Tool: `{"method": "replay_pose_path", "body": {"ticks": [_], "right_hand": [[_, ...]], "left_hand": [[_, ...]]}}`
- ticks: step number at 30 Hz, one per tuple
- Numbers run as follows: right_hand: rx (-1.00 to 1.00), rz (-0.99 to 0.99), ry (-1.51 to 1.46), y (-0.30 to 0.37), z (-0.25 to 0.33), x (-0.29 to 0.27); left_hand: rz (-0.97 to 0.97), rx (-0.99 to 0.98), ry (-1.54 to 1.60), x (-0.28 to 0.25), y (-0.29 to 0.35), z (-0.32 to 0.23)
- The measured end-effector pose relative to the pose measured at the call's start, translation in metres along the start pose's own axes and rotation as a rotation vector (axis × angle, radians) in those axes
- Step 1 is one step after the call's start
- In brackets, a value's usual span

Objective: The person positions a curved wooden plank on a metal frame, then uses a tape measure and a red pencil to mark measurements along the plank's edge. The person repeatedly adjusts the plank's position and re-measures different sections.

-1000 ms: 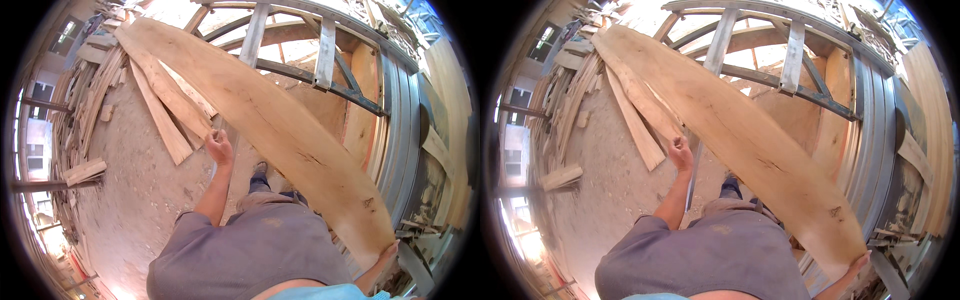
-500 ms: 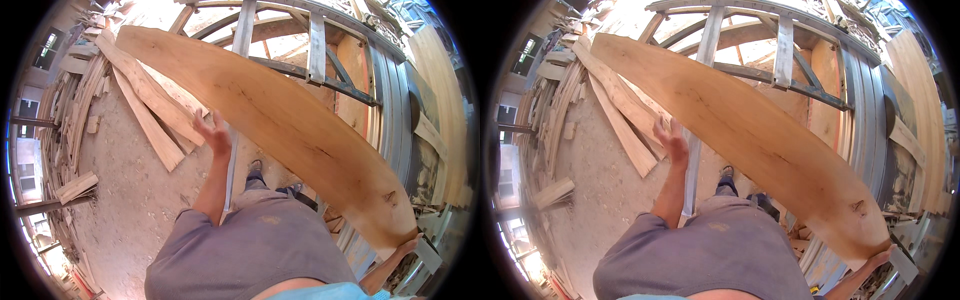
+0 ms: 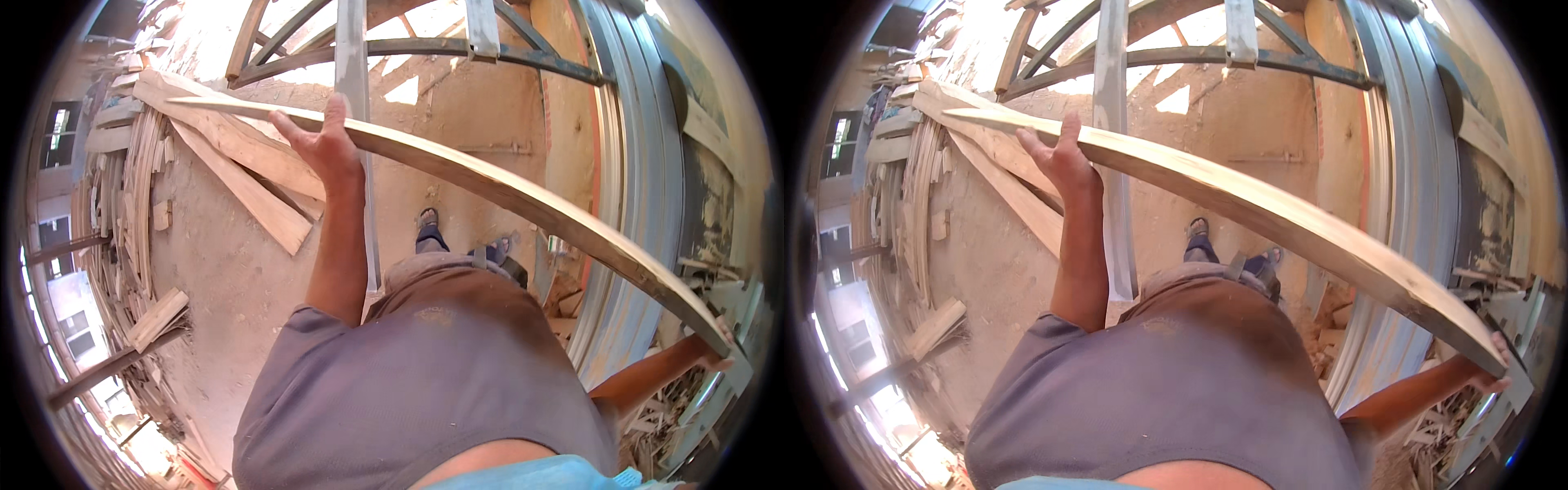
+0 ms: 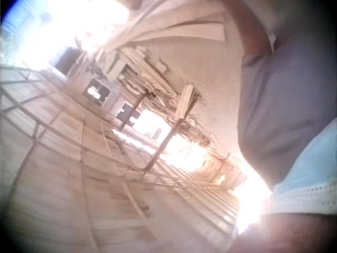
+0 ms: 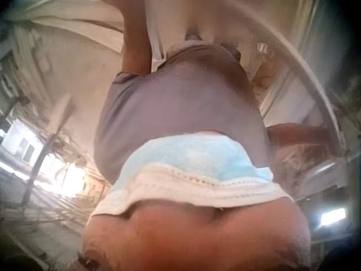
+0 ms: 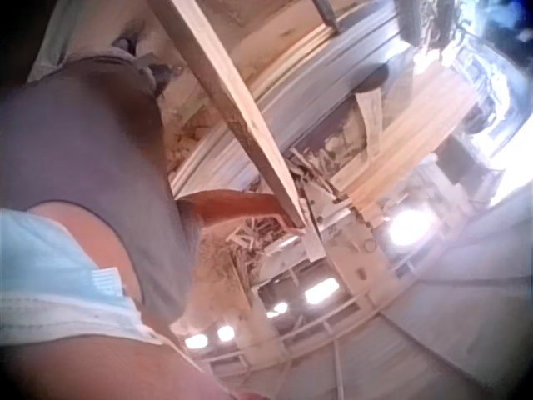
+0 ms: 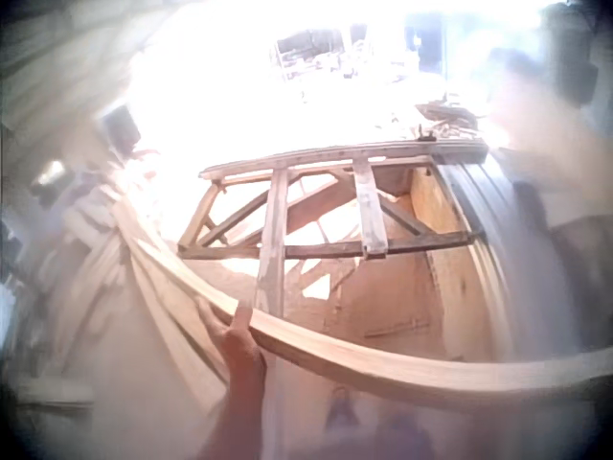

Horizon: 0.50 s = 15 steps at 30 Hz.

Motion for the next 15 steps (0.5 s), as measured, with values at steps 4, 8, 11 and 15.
{"method": "replay_pose_path", "body": {"ticks": [4, 8, 11, 15], "right_hand": [[-0.049, 0.389, 0.047, -0.013, -0.024, 0.107], [0.213, -0.049, 0.254, 0.093, -0.088, 0.121], [0.392, -0.105, 0.408, 0.171, -0.099, 0.152], [0.074, 0.694, 1.634, 0.152, -0.083, 0.14]], "left_hand": [[0.034, -0.094, 0.238, -0.055, 0.019, 0.05], [0.03, -0.24, -0.058, -0.078, 0.063, 0.149], [0.022, -0.162, -0.201, -0.103, 0.056, 0.176], [0.128, -0.359, 0.147, -0.108, 0.034, 0.222]]}}
Point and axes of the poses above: each hand's wrist, its own y-axis away from the middle knuckle, its own x-axis out of the palm, z = x × y, the point moved 10 cm from there along -y, towards the middle knuckle, and after that the axes turned 12 degrees about -x, right-handed, at the moved point
